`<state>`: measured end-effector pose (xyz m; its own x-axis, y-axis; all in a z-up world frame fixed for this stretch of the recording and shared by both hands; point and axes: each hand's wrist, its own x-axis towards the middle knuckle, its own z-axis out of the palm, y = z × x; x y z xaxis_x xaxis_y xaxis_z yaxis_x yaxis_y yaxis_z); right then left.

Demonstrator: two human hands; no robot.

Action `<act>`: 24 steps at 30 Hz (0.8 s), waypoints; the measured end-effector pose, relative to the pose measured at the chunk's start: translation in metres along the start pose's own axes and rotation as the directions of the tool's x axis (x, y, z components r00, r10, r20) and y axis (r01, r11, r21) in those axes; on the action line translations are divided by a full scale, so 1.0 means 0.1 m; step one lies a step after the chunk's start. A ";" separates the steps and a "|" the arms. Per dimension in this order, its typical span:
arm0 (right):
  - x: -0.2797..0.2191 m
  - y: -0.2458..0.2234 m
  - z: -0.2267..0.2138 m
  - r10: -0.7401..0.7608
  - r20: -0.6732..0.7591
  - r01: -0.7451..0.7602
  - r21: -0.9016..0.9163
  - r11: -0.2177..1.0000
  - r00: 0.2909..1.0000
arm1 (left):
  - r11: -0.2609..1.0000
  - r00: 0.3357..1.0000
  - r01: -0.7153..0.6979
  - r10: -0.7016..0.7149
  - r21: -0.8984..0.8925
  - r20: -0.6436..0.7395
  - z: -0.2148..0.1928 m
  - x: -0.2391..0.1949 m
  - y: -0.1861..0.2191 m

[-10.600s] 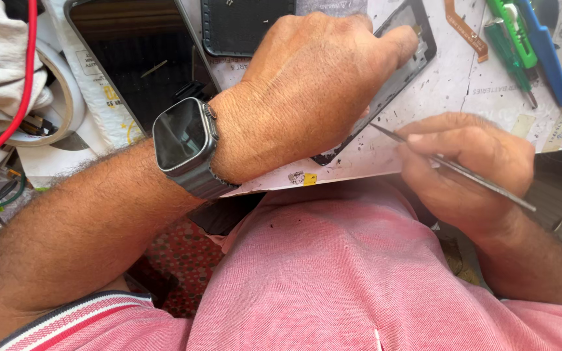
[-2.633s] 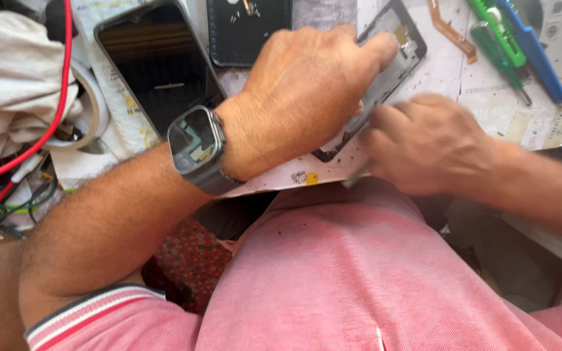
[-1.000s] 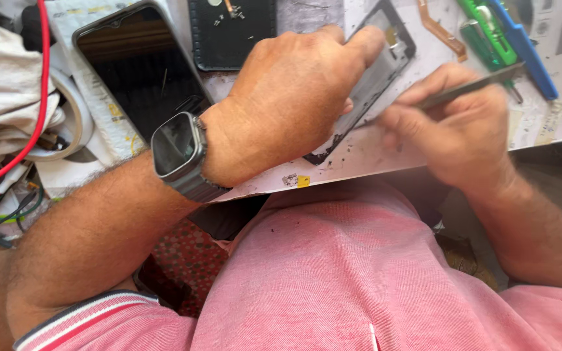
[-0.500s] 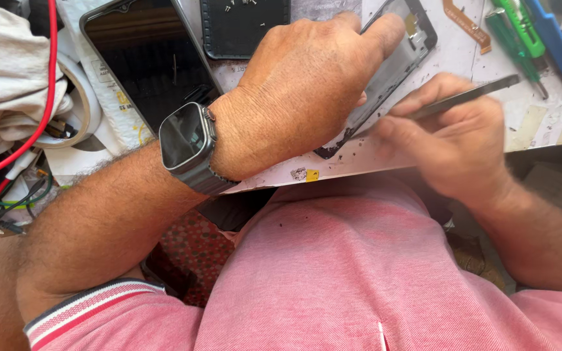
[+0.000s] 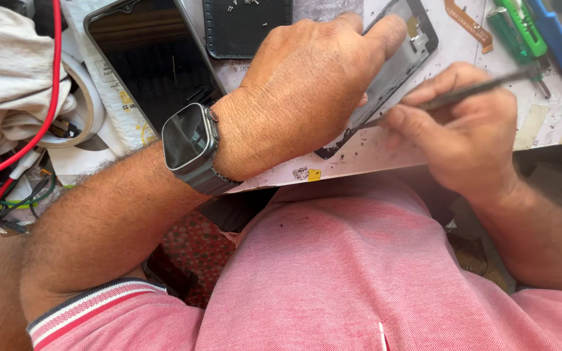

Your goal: The person uses a small metal tool to scrape and clean residue from the edges and corners of a disassembled smartphone frame. They repeatedly scrape along the perimeter, occasionally lifting debris with the tool.

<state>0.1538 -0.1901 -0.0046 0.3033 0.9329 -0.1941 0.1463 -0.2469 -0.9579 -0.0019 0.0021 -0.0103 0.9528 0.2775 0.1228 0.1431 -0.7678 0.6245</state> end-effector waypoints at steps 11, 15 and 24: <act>-0.01 0.06 0.04 -0.007 0.026 0.005 0.092 0.996 1.000 | 1.000 1.000 -0.009 0.009 0.015 0.005 -0.02 0.00 0.00; -0.01 0.07 0.04 -0.042 0.034 0.042 -0.001 0.999 0.999 | 1.000 1.000 -0.006 0.006 0.003 0.008 -0.02 -0.03 0.00; -0.07 0.02 0.07 -0.153 0.002 0.152 -0.095 0.984 0.988 | 1.000 1.000 0.016 -0.016 -0.002 0.020 0.01 0.00 0.01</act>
<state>0.1458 -0.1952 -0.0070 0.2754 0.9603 -0.0458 0.2799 -0.1256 -0.9518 -0.0017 0.0006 -0.0111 0.9556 0.2782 0.0967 0.1582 -0.7618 0.6282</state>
